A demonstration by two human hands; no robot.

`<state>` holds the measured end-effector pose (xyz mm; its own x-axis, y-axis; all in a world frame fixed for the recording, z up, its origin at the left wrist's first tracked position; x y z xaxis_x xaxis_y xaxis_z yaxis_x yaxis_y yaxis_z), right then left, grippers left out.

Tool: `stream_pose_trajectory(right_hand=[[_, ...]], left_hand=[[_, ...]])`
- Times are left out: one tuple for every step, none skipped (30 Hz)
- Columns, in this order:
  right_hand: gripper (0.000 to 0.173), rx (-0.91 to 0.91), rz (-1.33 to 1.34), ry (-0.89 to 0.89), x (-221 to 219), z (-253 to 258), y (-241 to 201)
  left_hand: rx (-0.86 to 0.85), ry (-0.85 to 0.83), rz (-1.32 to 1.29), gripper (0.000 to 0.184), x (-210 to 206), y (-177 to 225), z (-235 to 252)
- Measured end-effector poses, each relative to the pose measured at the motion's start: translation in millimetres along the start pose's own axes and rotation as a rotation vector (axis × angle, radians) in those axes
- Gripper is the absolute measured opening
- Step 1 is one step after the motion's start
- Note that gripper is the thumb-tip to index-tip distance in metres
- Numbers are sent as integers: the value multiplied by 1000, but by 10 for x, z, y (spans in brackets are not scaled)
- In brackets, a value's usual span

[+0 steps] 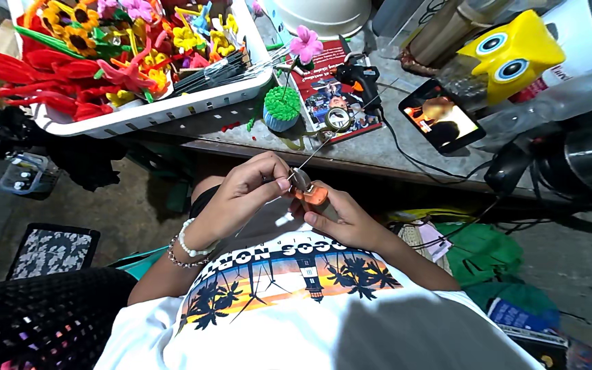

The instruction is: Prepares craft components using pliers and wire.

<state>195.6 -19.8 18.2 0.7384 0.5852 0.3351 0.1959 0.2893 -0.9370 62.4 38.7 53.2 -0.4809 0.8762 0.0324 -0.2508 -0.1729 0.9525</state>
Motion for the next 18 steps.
stream_pose_trajectory(right_hand=[[44,4,-5,3,2,-1,-3],[44,8,-8,6,4,-2,-4],[43,10,-10,8,6,-3,-5],[42,11,-13,11,8,-5,-5],[42,10,-17,15,10,-8,-3],[41,10,-21,18,11,-10,-3],[41,10,-27,20,11,-11,-3],[41,7,-33,22,12,-11,-3],[41,2,-34,25,12,-11,-1],[40,-5,-31,29,11,-13,3],[40,-12,-27,34,12,-15,5],[39,-17,-21,40,14,-17,8],[39,-20,-19,47,16,-18,8],[38,-21,-21,53,18,-20,8],[38,-21,-27,55,19,-19,8],[39,-21,-32,56,20,-19,8],[39,-23,-40,58,20,-17,8],[39,-25,-47,59,21,-18,7]], left_hand=[[0,-4,0,18,-2,-2,2],[0,-5,1,18,-4,-4,4],[0,-6,2,17,-5,-5,5],[0,-6,2,18,-6,-6,5],[1,-6,-1,18,-5,-8,4],[2,-7,-5,17,-6,-8,4],[2,-7,-8,17,-8,-7,3],[3,-6,-7,17,-8,-7,3],[3,-7,-6,17,-9,-8,4],[2,-7,-3,17,-10,-8,5],[1,-8,0,17,-10,-6,6],[1,-9,2,17,-11,-4,6],[3,-10,3,17,-13,-3,6],[3,-12,4,17,-14,-2,7],[4,-12,5,16,-14,-2,8],[2,-11,4,16,-14,-3,8],[0,-7,2,16,-14,-4,6],[0,-6,-4,15,-15,-8,4]])
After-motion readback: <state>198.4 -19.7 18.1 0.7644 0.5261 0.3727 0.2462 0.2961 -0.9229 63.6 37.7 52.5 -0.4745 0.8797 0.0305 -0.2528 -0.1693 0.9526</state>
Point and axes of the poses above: each hand's wrist, its own z-axis towards the middle knuckle, its own x-axis out of the back of the hand, y = z × x, the point moved 9 cm from there along z, towards the middle knuckle, and after that the axes turned 15 degrees about -y, right-handed, at the moved point
